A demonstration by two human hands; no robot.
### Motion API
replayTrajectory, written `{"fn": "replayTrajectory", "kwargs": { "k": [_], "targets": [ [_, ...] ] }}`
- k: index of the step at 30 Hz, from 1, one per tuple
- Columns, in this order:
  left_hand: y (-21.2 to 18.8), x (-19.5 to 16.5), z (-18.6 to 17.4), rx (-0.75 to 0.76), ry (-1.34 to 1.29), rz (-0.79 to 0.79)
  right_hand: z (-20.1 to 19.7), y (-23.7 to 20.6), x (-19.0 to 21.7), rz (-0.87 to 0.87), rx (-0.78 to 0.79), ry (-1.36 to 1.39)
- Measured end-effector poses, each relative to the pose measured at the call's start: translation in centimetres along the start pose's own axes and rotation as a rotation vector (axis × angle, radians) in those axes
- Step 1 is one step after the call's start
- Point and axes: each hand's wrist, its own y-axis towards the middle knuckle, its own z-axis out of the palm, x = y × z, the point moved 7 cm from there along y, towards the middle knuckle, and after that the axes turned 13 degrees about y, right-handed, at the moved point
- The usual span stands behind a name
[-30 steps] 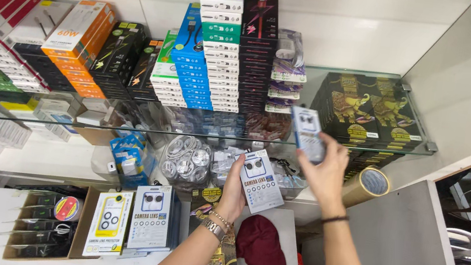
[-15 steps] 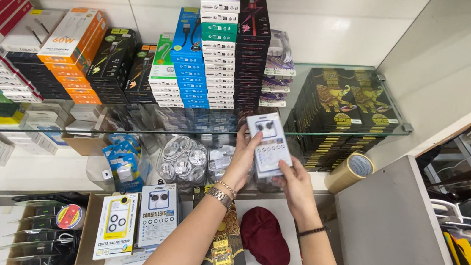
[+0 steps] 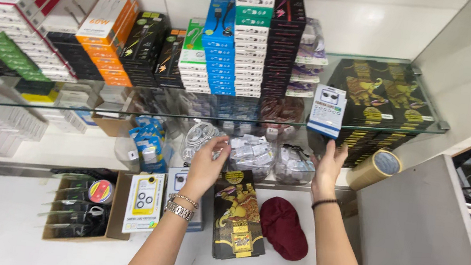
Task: The person wipes product boxes with a maroon cloth and restacks them on a glass display shelf. They take boxes from the shelf, wipe each one on the counter, and place them back in stacks, also repositioning a small hanging card package on the shelf.
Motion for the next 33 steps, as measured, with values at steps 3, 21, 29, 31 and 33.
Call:
{"fn": "replayTrajectory", "kwargs": {
  "k": [3, 21, 29, 31, 33],
  "targets": [
    [-1.4, 3.1, -5.4, -0.11, 0.461, 0.011, -1.8, -6.9, -5.2, 0.013, 0.394, -0.704],
    [-3.7, 7.9, -9.3, -0.098, 0.0, 0.113, 5.7, -16.7, -2.8, 0.223, 0.55, -0.27],
    [-2.8, 8.1, -1.7, 0.33, -1.302, -0.389, 18.3, -31.9, 0.5, -0.636, 0.877, -0.736],
    [-2.8, 8.0, -1.6, 0.35, -1.241, -0.405, 18.1, -30.9, 1.1, -0.662, 0.819, -0.789],
    [-2.9, 8.0, -1.7, 0.378, -1.218, -0.43, 17.2, -28.6, 1.9, -0.63, 0.766, -0.777]
  ]
}}
